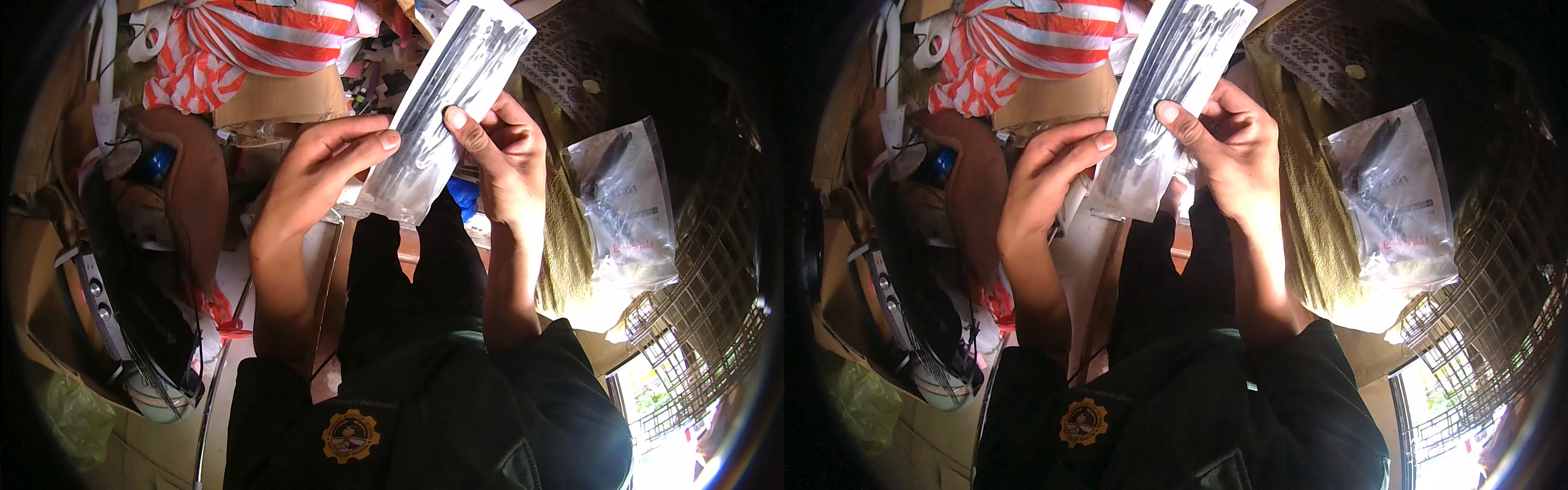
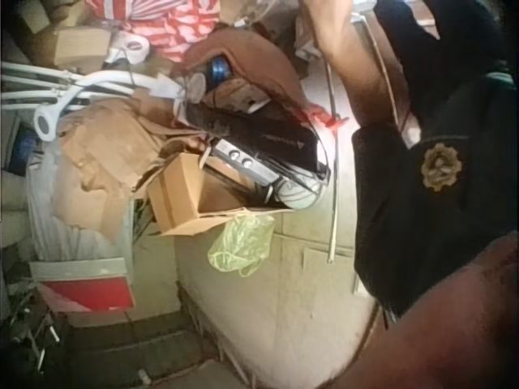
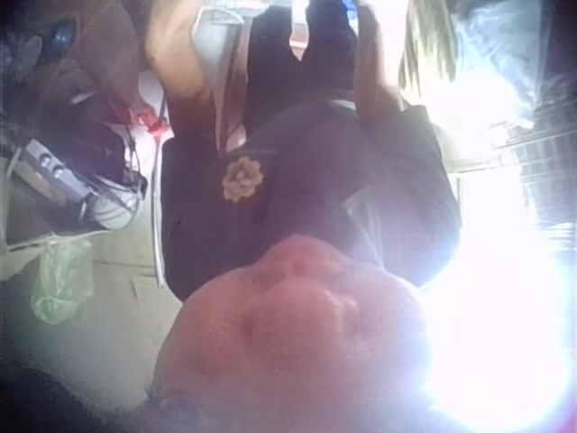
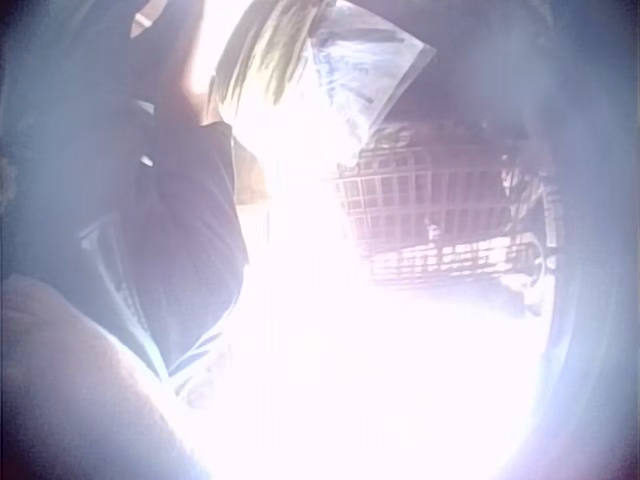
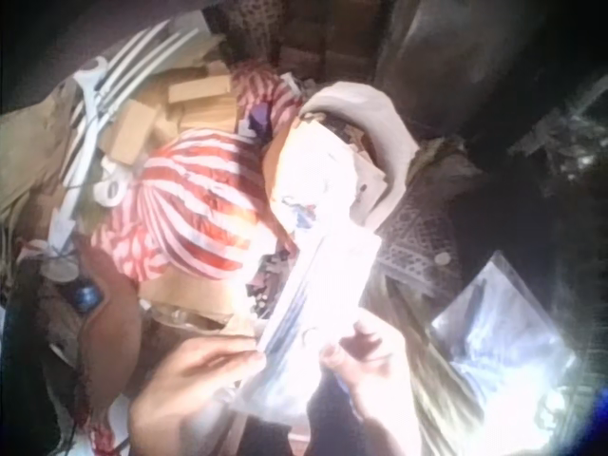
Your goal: The person rummages through a large pile of mixed items in a cluttered room, picking up and inspecting various objects such as plastic bags, cardboard boxes, a metal cup, and a black cloth. The person moves items around and briefly examines them before placing them back into the pile.
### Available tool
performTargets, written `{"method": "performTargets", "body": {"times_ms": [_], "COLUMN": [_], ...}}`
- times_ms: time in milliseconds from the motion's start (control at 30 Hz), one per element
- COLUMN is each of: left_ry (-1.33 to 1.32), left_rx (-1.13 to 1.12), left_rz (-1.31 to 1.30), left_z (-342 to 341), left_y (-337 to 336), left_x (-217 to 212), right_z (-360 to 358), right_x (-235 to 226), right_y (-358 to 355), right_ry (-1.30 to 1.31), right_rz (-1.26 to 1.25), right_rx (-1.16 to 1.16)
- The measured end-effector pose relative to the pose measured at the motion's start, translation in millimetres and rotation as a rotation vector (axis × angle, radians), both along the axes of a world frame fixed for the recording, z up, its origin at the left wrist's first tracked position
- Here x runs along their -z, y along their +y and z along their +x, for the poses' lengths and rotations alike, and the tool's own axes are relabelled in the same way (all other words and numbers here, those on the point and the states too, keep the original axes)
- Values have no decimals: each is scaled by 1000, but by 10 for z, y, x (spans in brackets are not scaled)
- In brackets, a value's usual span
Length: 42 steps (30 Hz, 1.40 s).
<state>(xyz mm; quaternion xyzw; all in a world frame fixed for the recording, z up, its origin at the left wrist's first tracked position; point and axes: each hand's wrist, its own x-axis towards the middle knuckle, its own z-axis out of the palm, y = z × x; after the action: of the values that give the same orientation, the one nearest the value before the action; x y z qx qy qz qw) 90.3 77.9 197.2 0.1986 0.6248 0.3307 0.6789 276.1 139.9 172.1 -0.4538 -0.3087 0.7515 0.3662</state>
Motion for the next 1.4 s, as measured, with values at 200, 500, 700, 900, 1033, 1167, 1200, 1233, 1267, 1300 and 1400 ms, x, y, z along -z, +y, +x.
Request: {"method": "performTargets", "body": {"times_ms": [200,500,700,900,1033,1167,1200,1233,1267,1300,1400], "left_ry": [-48,-68,-65,-98,-104,-114,-117,-120,-133,-146,-169], "left_rx": [-23,11,-79,-81,-61,-26,-15,-5,-5,-3,32], "left_rz": [-32,-16,-59,-50,-35,-44,-36,-27,-21,-14,-6], "left_z": [19,121,186,162,160,151,153,154,155,165,158], "left_y": [-20,124,162,223,256,284,288,292,300,312,335], "left_x": [83,117,43,24,24,34,23,13,4,-11,-22], "right_z": [44,135,189,253,279,296,294,291,293,309,327], "right_x": [85,48,-11,-43,-34,-19,-18,-25,-32,-41,-54], "right_y": [-7,41,41,86,104,115,124,123,124,130,131], "right_ry": [8,16,-8,70,84,105,108,111,113,93,64], "right_rz": [-81,-89,104,107,83,51,44,37,30,21,21], "right_rx": [4,91,88,44,46,53,52,50,50,35,26]}}
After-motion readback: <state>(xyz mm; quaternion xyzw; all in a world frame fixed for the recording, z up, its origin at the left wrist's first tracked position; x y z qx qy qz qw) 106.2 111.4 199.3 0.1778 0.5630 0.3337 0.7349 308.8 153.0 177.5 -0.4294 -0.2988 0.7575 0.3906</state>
